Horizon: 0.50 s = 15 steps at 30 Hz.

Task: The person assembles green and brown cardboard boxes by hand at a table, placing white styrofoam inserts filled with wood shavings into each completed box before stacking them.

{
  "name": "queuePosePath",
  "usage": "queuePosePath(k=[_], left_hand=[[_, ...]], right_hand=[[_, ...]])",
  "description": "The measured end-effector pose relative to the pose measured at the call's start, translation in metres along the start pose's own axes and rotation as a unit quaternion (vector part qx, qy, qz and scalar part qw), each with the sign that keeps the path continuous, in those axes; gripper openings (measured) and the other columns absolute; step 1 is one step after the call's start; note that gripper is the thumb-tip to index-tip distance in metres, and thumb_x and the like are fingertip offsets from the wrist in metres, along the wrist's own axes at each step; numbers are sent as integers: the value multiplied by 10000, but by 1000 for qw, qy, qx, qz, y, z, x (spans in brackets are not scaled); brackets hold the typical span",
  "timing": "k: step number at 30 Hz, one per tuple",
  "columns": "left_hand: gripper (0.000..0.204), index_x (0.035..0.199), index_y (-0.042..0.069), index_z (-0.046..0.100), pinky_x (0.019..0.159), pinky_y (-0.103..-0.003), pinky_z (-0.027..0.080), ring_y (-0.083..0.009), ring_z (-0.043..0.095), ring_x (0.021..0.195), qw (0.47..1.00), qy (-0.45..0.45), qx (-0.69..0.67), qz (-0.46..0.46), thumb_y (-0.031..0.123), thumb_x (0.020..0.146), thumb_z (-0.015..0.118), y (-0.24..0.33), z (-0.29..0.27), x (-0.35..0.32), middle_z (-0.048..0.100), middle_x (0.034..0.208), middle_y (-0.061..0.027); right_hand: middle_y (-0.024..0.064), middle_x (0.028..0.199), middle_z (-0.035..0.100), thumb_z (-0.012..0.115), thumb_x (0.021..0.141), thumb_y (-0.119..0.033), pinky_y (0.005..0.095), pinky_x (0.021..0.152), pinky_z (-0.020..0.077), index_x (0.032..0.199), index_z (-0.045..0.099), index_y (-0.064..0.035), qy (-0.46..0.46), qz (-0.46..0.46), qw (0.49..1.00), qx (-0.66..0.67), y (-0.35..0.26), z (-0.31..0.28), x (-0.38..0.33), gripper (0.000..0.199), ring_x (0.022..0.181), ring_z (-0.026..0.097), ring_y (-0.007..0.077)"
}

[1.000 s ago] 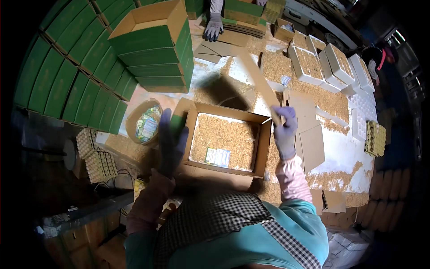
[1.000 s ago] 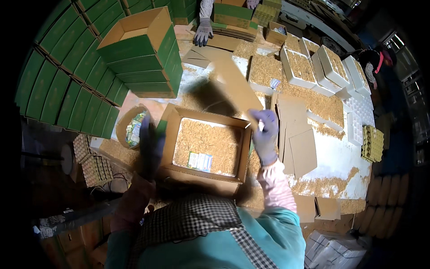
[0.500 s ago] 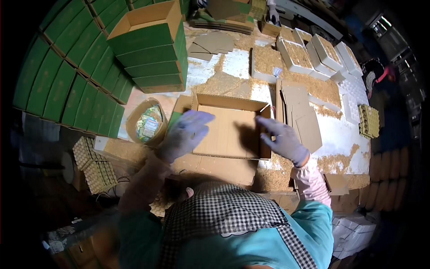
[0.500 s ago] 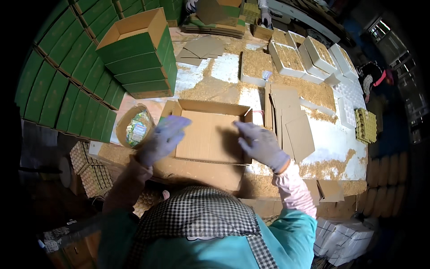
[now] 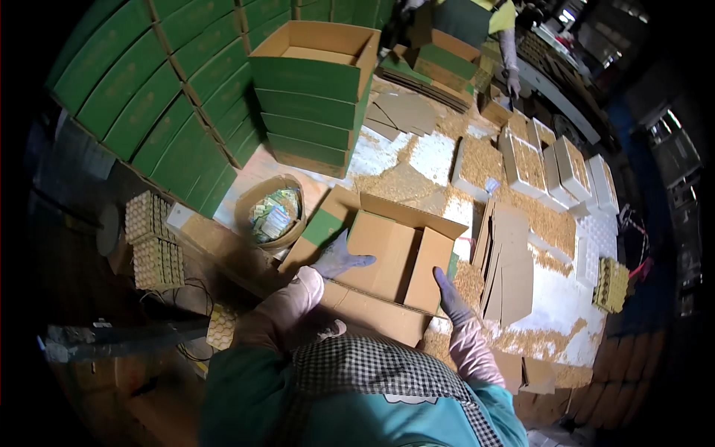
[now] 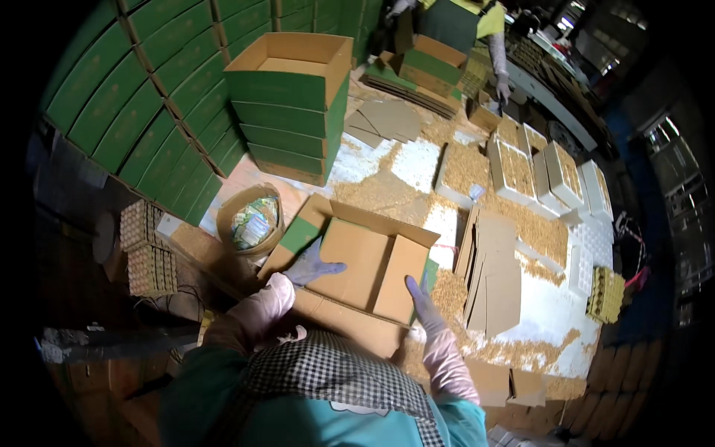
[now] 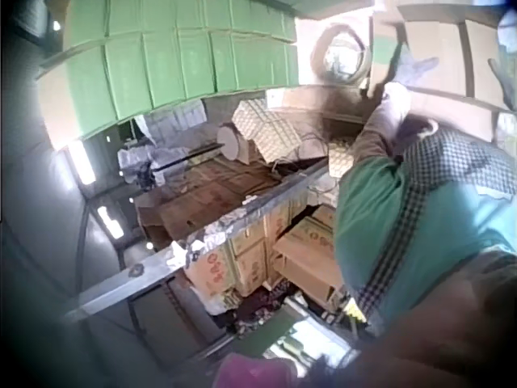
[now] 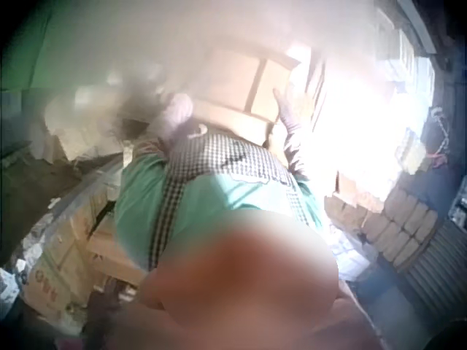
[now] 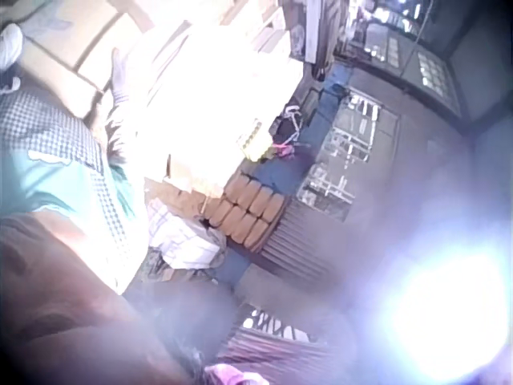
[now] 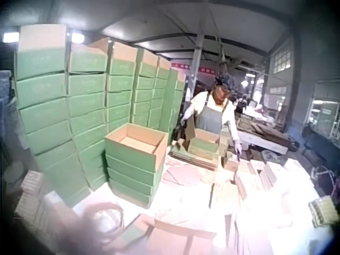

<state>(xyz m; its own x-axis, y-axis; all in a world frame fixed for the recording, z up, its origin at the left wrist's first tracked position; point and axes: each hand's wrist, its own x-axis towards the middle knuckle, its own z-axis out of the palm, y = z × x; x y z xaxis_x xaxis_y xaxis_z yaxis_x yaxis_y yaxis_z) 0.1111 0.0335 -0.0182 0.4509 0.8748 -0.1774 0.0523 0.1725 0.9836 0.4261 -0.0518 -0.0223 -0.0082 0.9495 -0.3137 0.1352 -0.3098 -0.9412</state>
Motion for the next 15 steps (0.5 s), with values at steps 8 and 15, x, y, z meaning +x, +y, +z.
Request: queuePosePath(k=[8,15], left_hand=[[790,1435,-4,338,1104,-373,317,-264,400,1321,917,114,246,293,272,818,747,177,-68,51,397,1452,-175],[729,1255,-36,523,949,-373,448,-289,575,1077,938,251,18,240,330,709,838,210,-299,108,611,1166,-195]], right_hand=[[120,1192,627,550,947,-284,338,936,497,1255,539,35,157,-131,906,371,-145,-11,20,443,1061,621,219],[138,1353,528,522,981,-182,357,1086,393,1329,508,20,307,-469,821,106,-276,-32,220,403,1251,501,222]])
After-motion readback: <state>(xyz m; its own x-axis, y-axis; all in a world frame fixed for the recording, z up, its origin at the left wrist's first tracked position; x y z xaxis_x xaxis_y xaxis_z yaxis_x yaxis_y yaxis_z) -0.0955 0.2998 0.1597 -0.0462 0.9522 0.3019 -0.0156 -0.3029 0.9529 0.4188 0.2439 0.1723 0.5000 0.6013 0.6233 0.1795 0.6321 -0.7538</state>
